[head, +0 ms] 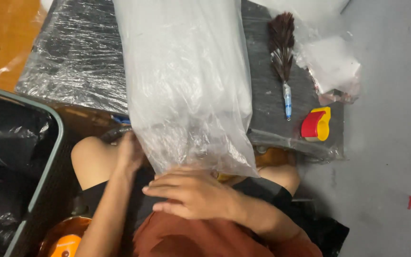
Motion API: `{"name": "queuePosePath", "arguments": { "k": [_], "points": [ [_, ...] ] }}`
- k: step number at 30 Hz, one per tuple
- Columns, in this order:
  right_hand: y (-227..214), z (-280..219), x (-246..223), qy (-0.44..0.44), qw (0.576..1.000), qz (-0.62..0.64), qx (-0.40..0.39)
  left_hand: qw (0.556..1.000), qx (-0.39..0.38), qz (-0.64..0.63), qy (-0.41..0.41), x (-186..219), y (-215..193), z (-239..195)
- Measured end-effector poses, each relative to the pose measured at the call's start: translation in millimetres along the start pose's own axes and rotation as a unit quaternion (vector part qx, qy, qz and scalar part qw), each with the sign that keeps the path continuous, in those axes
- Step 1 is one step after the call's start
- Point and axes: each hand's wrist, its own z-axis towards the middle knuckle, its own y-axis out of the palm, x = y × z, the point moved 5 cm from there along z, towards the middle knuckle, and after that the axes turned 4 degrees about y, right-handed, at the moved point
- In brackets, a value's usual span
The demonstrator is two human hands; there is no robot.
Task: A person is seen stuffing a large white foam cushion into a clear plastic bag and then using a vacuum hose to remove the air, significantly compressing the cushion for easier storage or transport.
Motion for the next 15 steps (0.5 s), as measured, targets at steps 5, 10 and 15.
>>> {"name": "queuePosePath", "arguments": {
  "k": [5, 10, 15],
  "points": [
    [-69.1, -38.5, 109.0, 0.273, 0.898, -0.191, 0.289, 0.944, -0.005, 0.303, 0.131, 109.9, 56.9, -65.9],
    [-80.1, -91.6, 224.2, 0.585, 0.780, -0.042, 0.218, 0.815, -0.048, 0.568, 0.102, 77.6, 119.5, -50.3],
    [-54.3, -102.0, 213.4, 0.612, 0.760, -0.042, 0.213, 0.876, -0.126, 0.439, 0.155, 84.9, 179.5, -86.6]
  ]
}}
